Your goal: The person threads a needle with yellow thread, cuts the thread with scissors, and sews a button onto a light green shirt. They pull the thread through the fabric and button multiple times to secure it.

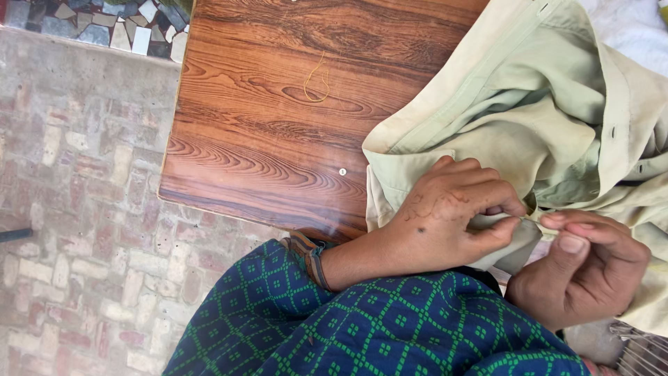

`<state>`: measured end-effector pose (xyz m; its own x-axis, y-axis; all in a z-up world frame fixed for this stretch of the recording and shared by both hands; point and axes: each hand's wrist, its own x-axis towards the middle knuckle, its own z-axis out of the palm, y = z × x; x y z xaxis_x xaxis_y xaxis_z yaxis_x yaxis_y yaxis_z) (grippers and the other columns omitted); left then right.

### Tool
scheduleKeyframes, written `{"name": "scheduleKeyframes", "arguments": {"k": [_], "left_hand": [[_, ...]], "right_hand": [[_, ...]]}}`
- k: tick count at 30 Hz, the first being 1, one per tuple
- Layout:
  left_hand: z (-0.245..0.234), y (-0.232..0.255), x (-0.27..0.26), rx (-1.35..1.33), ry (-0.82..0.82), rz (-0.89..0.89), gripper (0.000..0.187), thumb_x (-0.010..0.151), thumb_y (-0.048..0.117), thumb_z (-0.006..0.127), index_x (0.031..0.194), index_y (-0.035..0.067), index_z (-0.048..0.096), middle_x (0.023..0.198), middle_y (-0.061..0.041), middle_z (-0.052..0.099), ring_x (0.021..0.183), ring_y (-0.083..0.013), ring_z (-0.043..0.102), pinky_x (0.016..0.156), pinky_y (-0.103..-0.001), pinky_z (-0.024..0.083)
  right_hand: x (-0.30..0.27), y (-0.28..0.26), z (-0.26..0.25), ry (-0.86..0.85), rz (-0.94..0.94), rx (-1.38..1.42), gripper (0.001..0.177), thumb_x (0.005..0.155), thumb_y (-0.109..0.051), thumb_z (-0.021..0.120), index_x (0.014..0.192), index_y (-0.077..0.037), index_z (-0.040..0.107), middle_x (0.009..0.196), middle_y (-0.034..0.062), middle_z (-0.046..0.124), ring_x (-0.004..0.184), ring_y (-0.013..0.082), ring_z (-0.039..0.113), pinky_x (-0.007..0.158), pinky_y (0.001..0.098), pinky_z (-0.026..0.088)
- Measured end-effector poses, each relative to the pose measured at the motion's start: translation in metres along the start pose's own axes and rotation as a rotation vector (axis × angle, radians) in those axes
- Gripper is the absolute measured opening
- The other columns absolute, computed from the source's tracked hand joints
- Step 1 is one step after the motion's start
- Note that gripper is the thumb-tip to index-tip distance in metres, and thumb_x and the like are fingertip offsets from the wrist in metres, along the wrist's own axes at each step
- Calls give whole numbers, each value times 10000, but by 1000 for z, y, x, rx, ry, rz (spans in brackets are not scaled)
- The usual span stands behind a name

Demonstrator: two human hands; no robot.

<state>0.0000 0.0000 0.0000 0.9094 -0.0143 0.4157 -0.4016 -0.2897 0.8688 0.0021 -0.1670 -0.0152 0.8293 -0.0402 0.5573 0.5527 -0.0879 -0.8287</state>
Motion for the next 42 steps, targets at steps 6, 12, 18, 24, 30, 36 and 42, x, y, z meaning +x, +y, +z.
{"name": "scheduleKeyframes", "arguments": {"k": [6, 12, 18, 24, 30, 36, 42], "left_hand": [[2, -4, -2, 11, 34, 4, 129, 883, 168, 746, 962, 171, 643, 826, 65, 635, 820, -117, 602, 793, -305, 400], [-2, -3, -6, -84, 73, -82, 133, 910, 171, 744, 1009, 154, 657, 770, 43, 618, 759, -107, 597, 765, -298, 401], [-2, -1, -1, -75, 57, -112, 130, 903, 175, 751, 987, 151, 654, 785, 48, 620, 722, -102, 599, 795, -325, 399], [0, 1, 0, -78, -14, -102, 120, 899, 159, 743, 971, 152, 646, 799, 42, 642, 794, -134, 624, 791, -332, 405], [1, -15, 5, 285, 5, -41, 160, 853, 109, 750, 959, 120, 629, 869, -15, 650, 881, -210, 623, 843, -405, 412], [-19, -14, -8, 99, 90, 29, 268, 860, 142, 758, 1101, 81, 659, 1004, -59, 643, 967, -276, 601, 886, -434, 430], [-99, -25, -43, 610, 319, -196, 205, 841, 57, 780, 1030, 95, 709, 1020, -45, 659, 950, -279, 625, 857, -435, 475]], "right_hand": [[3, 0, 4, 5, 67, 39, 147, 1207, -87, 631, 1160, 7, 529, 1049, 126, 665, 913, 142, 626, 914, 240, 522], [18, -26, 15, -201, 122, -186, 70, 1026, 53, 651, 1072, 22, 608, 1105, 127, 635, 1060, 174, 643, 982, 283, 536], [22, -22, 13, -266, -23, -391, 87, 1030, 57, 709, 1045, 8, 639, 1066, 131, 654, 1010, 179, 648, 910, 262, 520], [-1, -6, 7, -93, -41, -278, 69, 1126, 5, 673, 1139, -20, 610, 1062, 98, 642, 940, 143, 595, 884, 238, 511], [0, 2, -5, -15, -231, -264, 77, 1092, -16, 640, 1095, -23, 563, 1012, 110, 621, 898, 176, 604, 807, 258, 527], [9, 5, -35, 76, -135, -131, 102, 1182, -111, 534, 1222, -22, 504, 958, 150, 591, 791, 211, 583, 745, 308, 521], [5, 5, -37, 28, 220, 154, 90, 1282, -116, 476, 1278, -32, 445, 935, 177, 604, 729, 215, 603, 712, 316, 537]]}}
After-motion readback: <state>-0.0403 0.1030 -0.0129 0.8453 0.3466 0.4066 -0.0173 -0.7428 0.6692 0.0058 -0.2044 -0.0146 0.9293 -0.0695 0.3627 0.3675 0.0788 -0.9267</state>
